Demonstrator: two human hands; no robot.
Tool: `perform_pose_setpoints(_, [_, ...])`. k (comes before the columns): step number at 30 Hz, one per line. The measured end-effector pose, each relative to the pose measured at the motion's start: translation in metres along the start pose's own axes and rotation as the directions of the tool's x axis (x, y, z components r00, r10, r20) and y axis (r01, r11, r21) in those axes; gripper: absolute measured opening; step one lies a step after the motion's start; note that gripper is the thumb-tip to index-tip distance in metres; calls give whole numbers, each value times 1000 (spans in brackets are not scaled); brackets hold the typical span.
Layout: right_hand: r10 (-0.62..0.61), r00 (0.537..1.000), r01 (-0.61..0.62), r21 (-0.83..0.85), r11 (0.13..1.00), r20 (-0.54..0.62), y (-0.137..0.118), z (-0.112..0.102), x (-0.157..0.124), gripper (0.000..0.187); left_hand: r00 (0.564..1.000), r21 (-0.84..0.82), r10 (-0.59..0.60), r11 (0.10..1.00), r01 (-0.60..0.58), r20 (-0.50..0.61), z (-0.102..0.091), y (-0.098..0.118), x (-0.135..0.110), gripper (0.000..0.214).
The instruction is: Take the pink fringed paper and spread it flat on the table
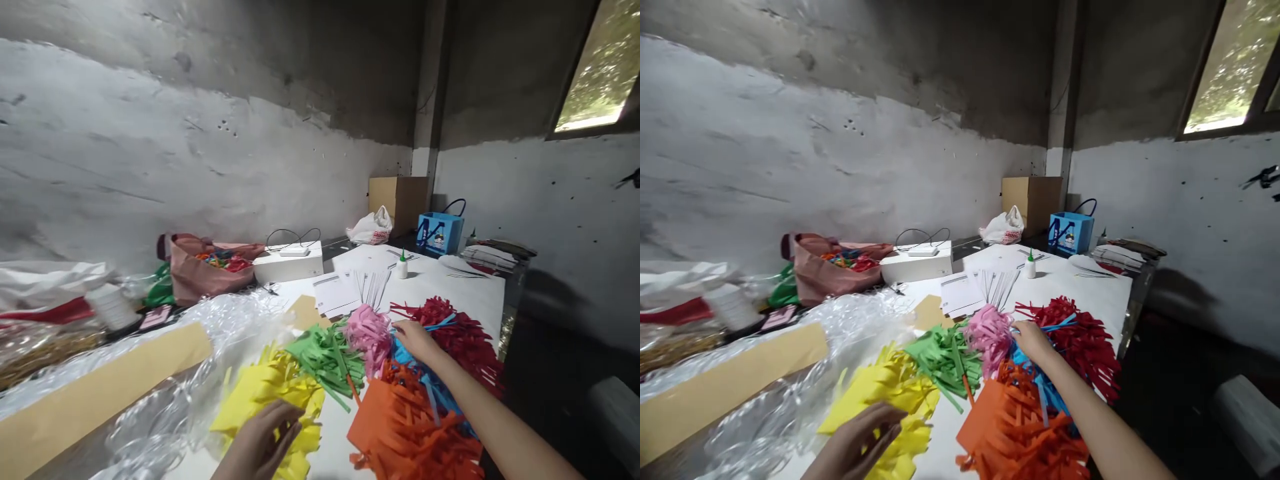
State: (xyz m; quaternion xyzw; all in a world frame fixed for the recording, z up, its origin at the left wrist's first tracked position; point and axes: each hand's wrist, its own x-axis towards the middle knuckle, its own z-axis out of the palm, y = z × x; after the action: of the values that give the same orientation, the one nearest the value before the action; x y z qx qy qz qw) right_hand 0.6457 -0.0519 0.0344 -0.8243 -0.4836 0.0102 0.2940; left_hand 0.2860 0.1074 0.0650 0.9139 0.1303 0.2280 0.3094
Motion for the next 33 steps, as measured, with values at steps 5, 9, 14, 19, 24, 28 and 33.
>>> perform_pose_setpoints(5, [-56, 989, 63, -47, 997, 136, -2, 24, 33, 37, 996, 67, 87, 994, -90, 35, 36, -5, 94, 27])
perform_pose_setpoints(9, [-2, 981, 29, -139, 990, 193, -12, 35, 35, 27, 984, 112, 161, 979, -168, 70, 75, -8, 162, 24])
perform_pose_setpoints(14, [83, 979, -39, -230, 972, 184, -5, 31, 24, 21, 975, 186, 132, 969, -165, 177, 113, -19, 199, 25])
perform_pose_setpoints(19, [75, 979, -29, -230, 973, 191, 3, 29, 8, 20, 982, 221, -178, 962, 159, 67, 123, -45, 214, 29])
perform_pose_setpoints(24, [14, 989, 11, -163, 987, 148, 3, 32, -2, 18, 940, 63, -302, 953, 296, 158, 130, -52, 233, 30])
perform_pose_setpoints(28, [-44, 998, 39, -103, 994, -48, 2, 16, -9, 28, 960, -131, -269, 952, 278, 77, 116, -43, 234, 28])
perform_pose_setpoints(33, [-145, 951, 132, -65, 989, -274, -30, -3, -6, 25, 981, -429, -187, 891, 151, -43, 94, -18, 216, 24])
